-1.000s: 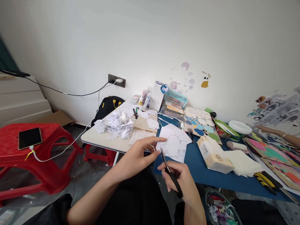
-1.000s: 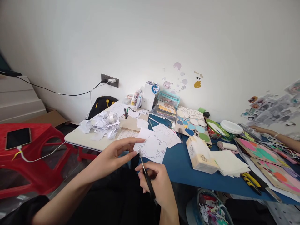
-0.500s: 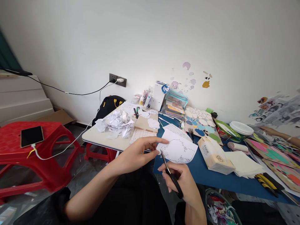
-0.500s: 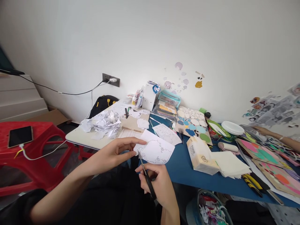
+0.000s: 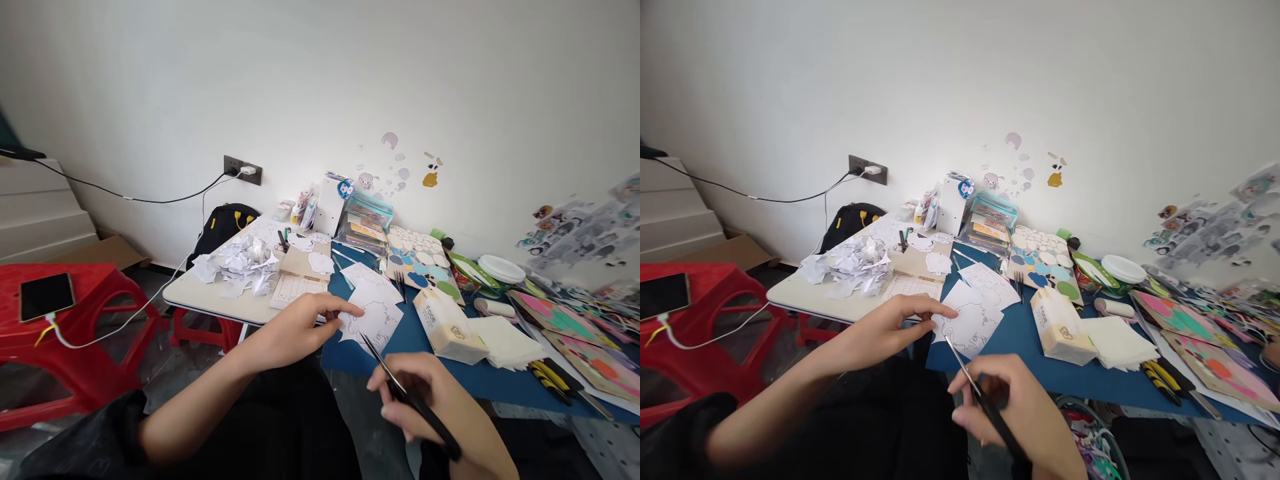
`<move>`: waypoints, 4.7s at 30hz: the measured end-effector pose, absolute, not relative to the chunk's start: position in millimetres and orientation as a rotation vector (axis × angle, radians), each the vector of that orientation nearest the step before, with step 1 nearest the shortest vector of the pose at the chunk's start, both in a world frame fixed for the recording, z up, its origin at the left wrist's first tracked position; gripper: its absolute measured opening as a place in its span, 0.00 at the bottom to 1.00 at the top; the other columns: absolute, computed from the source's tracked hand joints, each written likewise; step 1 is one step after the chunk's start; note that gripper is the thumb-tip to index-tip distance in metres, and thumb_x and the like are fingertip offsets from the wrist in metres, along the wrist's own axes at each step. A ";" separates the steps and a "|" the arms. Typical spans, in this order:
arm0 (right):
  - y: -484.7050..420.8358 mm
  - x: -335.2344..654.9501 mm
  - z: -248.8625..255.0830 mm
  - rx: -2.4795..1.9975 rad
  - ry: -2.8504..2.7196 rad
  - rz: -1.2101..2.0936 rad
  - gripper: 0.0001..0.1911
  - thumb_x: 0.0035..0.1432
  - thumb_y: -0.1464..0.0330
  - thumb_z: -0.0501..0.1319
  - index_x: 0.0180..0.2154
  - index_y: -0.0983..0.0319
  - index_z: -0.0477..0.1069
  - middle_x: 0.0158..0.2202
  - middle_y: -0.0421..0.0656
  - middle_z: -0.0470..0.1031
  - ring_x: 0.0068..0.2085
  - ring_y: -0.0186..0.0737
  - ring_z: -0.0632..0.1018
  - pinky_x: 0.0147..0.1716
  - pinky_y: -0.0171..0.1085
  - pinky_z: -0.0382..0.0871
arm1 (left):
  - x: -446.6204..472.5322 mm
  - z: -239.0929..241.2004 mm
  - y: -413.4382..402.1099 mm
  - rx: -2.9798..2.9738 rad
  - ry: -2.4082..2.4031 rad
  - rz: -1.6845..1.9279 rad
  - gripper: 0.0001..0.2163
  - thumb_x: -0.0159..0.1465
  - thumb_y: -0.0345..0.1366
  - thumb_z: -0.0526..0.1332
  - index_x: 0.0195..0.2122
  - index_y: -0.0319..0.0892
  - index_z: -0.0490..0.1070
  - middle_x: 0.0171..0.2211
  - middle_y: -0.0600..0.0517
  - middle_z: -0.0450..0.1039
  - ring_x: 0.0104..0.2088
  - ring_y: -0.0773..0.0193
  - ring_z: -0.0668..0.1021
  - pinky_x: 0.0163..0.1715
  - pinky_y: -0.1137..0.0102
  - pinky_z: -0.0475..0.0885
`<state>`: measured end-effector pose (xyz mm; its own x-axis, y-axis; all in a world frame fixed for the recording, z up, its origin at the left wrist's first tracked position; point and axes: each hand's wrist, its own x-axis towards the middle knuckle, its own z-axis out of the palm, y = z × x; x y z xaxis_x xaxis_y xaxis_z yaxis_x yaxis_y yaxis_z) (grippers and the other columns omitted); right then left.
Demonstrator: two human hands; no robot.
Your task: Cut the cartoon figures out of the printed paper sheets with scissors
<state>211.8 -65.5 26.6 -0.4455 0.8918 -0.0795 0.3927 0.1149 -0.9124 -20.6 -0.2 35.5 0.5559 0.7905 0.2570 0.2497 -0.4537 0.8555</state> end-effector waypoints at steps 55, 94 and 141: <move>-28.8 203.6 29.1 -1.199 -2.001 1.466 0.05 0.55 0.72 0.62 0.33 0.66 0.76 0.22 0.37 0.68 0.14 0.24 0.67 0.14 0.24 0.62 | -33.3 71.1 15.5 2.065 0.593 0.441 0.18 0.59 0.28 0.56 0.50 0.41 0.73 0.30 0.52 0.72 0.30 0.65 0.72 0.28 0.75 0.64; -37.5 165.4 0.5 -1.143 -1.724 0.711 0.04 0.54 0.73 0.59 0.32 0.64 0.73 0.22 0.38 0.66 0.18 0.33 0.68 0.20 0.34 0.64 | 1.5 30.5 -14.4 1.529 0.919 1.139 0.11 0.62 0.42 0.59 0.35 0.40 0.72 0.31 0.52 0.72 0.27 0.67 0.69 0.26 0.73 0.62; 36.0 224.8 -58.3 -1.132 -1.358 1.125 0.08 0.53 0.64 0.65 0.32 0.63 0.74 0.15 0.35 0.66 0.16 0.31 0.68 0.18 0.32 0.61 | 31.2 23.6 108.4 1.886 1.007 0.621 0.12 0.57 0.43 0.58 0.31 0.39 0.75 0.32 0.49 0.77 0.33 0.62 0.77 0.23 0.75 0.70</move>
